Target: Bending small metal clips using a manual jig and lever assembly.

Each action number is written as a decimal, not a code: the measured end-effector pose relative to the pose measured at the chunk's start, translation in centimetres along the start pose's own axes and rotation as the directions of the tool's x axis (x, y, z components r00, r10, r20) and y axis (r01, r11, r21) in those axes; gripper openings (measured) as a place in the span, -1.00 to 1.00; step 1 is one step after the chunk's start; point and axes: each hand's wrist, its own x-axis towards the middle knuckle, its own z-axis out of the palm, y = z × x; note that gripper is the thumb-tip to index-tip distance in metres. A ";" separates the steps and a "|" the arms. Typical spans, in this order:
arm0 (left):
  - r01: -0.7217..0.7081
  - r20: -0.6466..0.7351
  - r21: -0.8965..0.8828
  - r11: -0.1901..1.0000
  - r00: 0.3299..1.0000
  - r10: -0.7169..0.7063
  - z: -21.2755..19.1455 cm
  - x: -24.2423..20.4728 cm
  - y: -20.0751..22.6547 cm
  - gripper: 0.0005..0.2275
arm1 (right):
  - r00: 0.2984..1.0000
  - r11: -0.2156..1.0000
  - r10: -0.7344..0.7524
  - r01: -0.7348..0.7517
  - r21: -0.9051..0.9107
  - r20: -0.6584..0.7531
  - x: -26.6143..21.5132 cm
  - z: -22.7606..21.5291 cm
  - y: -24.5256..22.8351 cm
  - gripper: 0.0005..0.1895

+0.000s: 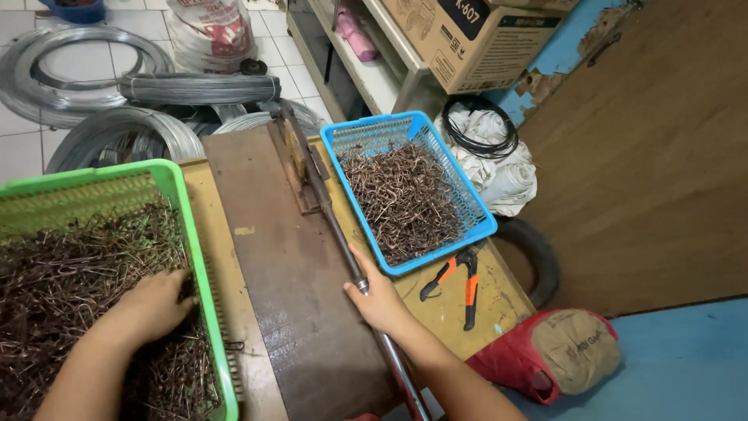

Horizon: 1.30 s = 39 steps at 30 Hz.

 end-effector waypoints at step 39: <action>-0.031 -0.072 -0.971 0.236 0.983 -0.167 -4.0 -3.2 -1.3 -0.68 | 0.997 0.996 -0.072 0.073 0.043 -0.026 0.3 0.3 1.3 -0.22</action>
